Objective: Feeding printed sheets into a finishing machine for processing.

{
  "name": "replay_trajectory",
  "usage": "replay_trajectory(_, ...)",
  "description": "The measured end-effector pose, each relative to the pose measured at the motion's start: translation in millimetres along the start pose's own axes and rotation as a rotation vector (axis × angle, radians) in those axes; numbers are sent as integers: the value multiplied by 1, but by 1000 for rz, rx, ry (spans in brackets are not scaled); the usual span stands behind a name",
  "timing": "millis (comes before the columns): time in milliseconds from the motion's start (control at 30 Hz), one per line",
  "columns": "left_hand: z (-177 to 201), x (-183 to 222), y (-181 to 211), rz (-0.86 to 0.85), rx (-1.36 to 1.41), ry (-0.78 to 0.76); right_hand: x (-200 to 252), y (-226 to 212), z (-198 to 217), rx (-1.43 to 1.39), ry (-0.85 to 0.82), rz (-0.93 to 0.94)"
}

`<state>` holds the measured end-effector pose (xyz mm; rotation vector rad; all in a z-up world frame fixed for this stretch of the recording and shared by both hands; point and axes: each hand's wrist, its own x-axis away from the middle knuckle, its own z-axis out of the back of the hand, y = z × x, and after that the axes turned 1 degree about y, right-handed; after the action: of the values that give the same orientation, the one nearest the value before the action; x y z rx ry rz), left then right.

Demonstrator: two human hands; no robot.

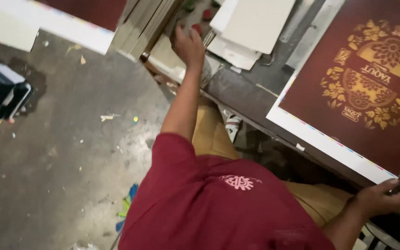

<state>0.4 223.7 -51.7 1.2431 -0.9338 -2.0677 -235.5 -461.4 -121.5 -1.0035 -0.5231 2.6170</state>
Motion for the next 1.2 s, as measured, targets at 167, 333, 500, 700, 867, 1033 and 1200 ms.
replay_trajectory(167, -22, -28, -47, -81, -313, 30, -7, -11, -5, -206, 75, -209)
replay_trajectory(333, -29, -26, -65, -139, -346, 32, -1, 10, -13, -299, 147, -194)
replay_trajectory(500, -35, -25, -85, -123, -364, -43, -1, -8, -8, -144, 121, -110)
replay_trajectory(700, -44, -34, -103, -169, -339, -10, -5, -30, 4, -272, 76, -262)
replay_trajectory(867, -27, -30, -85, -63, -415, -104, -4, -45, 15, -72, 13, -237)
replay_trajectory(1033, -22, -34, -72, -32, -432, -132, -13, -75, 31, -201, -34, -334)
replay_trajectory(1200, -30, -39, -92, -13, -462, -112, -17, -82, 32, -87, -97, -334)
